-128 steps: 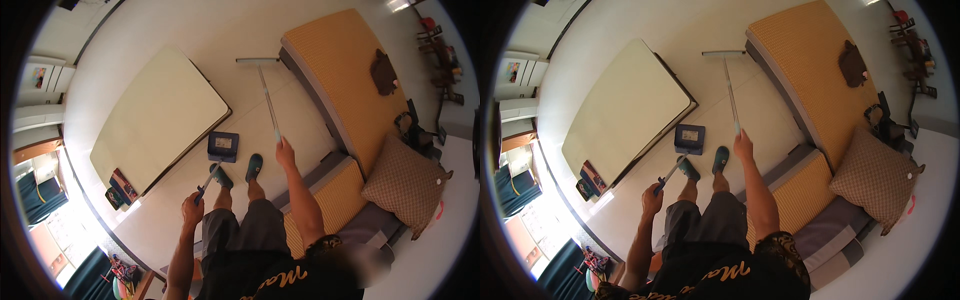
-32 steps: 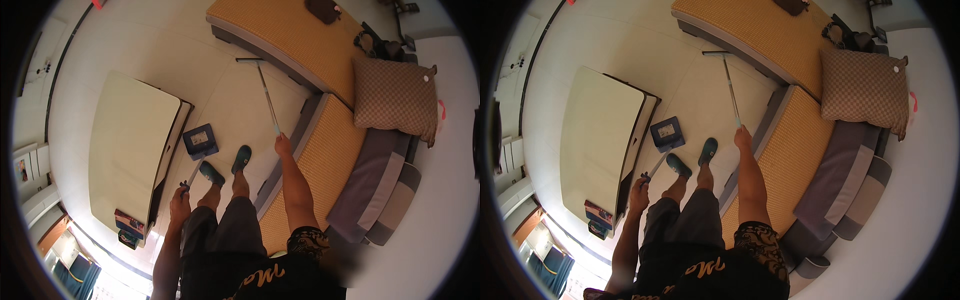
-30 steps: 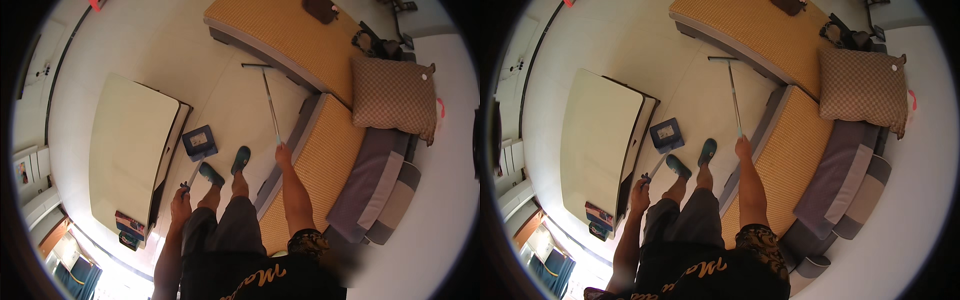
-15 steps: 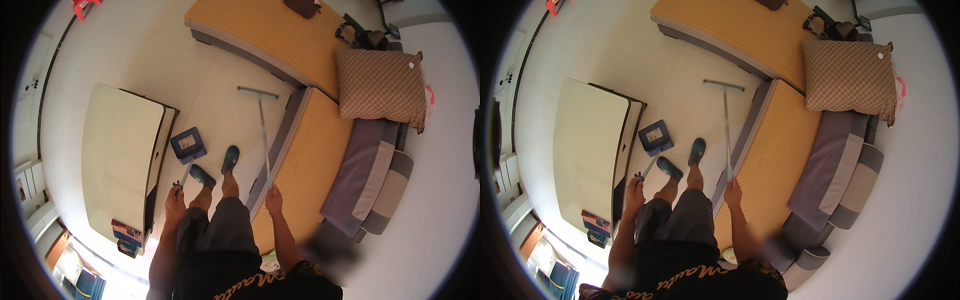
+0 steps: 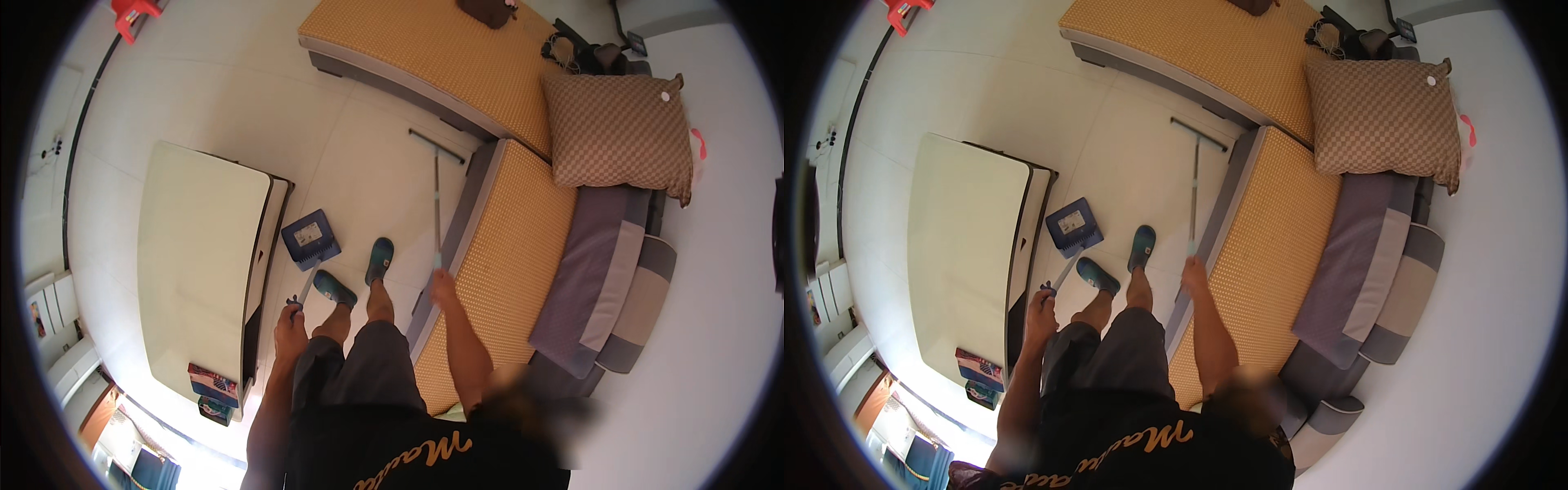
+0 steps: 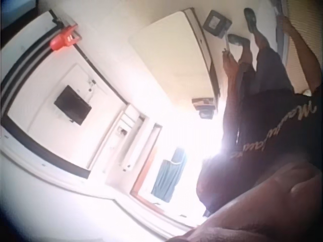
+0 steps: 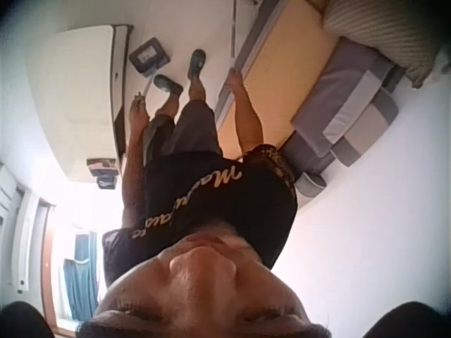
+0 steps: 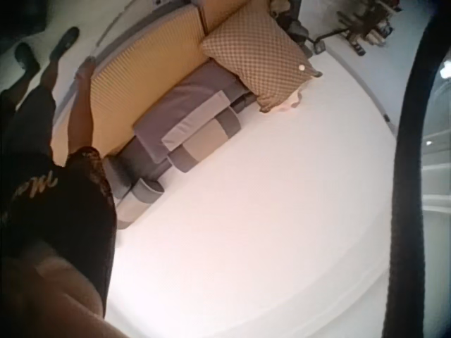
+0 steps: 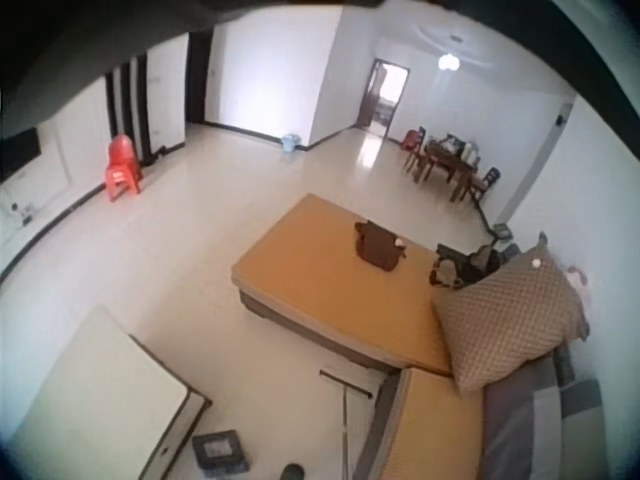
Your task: The person sweeps the tiled floor with a broom and dustpan, gathering debris into the dustpan. They briefly pick up a small white stuffed toy and place it into a blue bin before resuming sweeping around the living room furniture.
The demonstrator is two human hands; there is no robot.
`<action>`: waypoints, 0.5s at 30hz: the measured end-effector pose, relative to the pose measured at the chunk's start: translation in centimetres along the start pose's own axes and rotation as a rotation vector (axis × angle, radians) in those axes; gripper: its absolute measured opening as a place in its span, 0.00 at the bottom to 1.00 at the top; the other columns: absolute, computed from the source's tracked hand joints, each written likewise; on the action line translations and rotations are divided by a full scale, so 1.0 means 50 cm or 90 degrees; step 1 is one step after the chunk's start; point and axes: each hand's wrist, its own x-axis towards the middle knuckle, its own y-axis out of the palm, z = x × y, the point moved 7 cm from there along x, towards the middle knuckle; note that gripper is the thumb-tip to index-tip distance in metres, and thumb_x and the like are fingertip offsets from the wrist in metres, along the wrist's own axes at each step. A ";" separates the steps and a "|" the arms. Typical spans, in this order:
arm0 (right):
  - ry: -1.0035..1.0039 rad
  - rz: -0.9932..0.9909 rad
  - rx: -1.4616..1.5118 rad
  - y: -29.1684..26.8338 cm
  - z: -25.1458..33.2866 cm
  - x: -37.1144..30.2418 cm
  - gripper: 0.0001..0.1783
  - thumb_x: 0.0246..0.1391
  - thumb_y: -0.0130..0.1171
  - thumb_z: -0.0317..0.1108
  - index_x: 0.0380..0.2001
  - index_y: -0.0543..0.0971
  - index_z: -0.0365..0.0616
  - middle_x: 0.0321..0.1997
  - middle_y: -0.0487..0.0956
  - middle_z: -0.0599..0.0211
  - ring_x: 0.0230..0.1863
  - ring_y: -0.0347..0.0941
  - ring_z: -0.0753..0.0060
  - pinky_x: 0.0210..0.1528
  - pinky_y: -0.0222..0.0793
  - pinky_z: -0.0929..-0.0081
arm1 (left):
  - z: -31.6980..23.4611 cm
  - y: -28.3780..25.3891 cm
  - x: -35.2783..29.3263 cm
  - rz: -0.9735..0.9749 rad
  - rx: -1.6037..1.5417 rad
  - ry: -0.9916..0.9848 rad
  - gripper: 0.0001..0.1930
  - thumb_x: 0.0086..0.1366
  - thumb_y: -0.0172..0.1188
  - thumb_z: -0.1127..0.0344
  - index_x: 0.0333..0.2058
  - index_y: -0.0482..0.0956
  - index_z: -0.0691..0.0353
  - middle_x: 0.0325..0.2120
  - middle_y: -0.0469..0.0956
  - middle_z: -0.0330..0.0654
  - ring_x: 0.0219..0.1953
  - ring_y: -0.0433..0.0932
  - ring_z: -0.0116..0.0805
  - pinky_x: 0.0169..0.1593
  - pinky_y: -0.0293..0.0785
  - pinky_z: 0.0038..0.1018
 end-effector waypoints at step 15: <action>0.006 0.005 0.018 -0.036 0.043 -0.206 0.18 0.65 0.40 0.46 0.39 0.70 0.43 0.16 0.68 0.68 0.11 0.62 0.77 0.10 0.57 0.76 | 0.009 -0.035 -0.026 -0.011 -0.007 0.003 0.13 0.63 0.50 0.64 0.43 0.75 0.63 0.31 0.79 0.53 0.36 0.78 0.51 0.41 0.72 0.38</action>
